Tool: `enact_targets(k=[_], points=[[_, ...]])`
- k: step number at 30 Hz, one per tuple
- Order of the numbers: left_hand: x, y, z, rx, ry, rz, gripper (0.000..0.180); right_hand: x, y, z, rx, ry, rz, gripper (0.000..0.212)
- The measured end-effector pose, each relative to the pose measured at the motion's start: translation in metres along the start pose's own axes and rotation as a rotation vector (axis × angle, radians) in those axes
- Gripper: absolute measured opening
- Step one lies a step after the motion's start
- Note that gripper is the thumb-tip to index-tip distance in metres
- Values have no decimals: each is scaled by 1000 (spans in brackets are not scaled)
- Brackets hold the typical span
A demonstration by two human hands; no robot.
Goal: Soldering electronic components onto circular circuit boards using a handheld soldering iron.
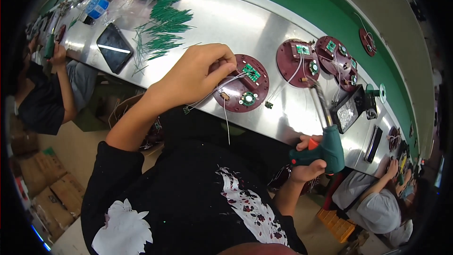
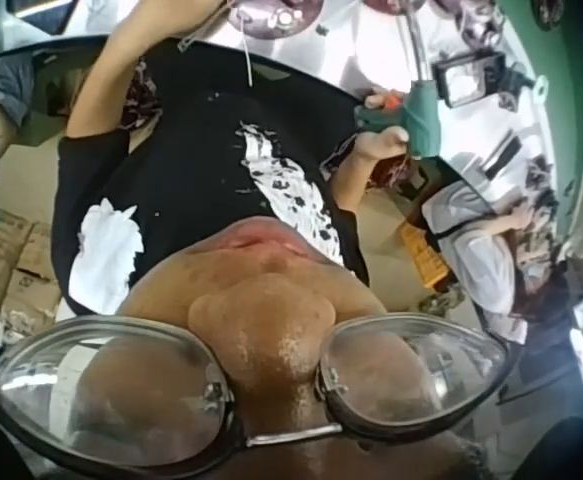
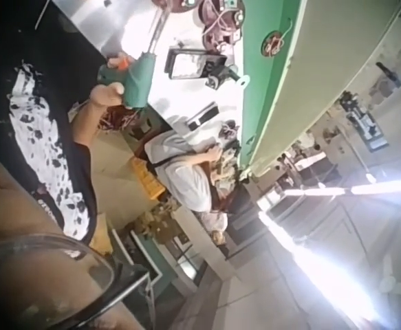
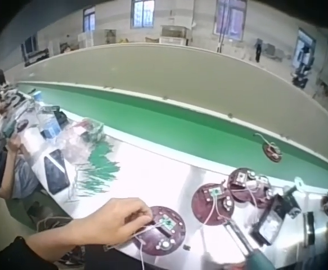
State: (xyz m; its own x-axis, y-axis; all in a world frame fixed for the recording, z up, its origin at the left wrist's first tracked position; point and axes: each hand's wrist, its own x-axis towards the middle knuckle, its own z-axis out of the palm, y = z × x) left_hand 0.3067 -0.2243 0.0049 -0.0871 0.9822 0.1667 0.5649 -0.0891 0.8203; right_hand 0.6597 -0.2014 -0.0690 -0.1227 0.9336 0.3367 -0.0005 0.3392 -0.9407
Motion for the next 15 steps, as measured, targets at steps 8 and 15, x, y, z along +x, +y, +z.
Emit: enact_targets(k=[8,15], points=[[15,-2,29,30,78,209,10,-7,-22,47,-49,-142,44,89],[19,-6,39,150,94,237,10,-11,-8,47,29,-119,51,76]])
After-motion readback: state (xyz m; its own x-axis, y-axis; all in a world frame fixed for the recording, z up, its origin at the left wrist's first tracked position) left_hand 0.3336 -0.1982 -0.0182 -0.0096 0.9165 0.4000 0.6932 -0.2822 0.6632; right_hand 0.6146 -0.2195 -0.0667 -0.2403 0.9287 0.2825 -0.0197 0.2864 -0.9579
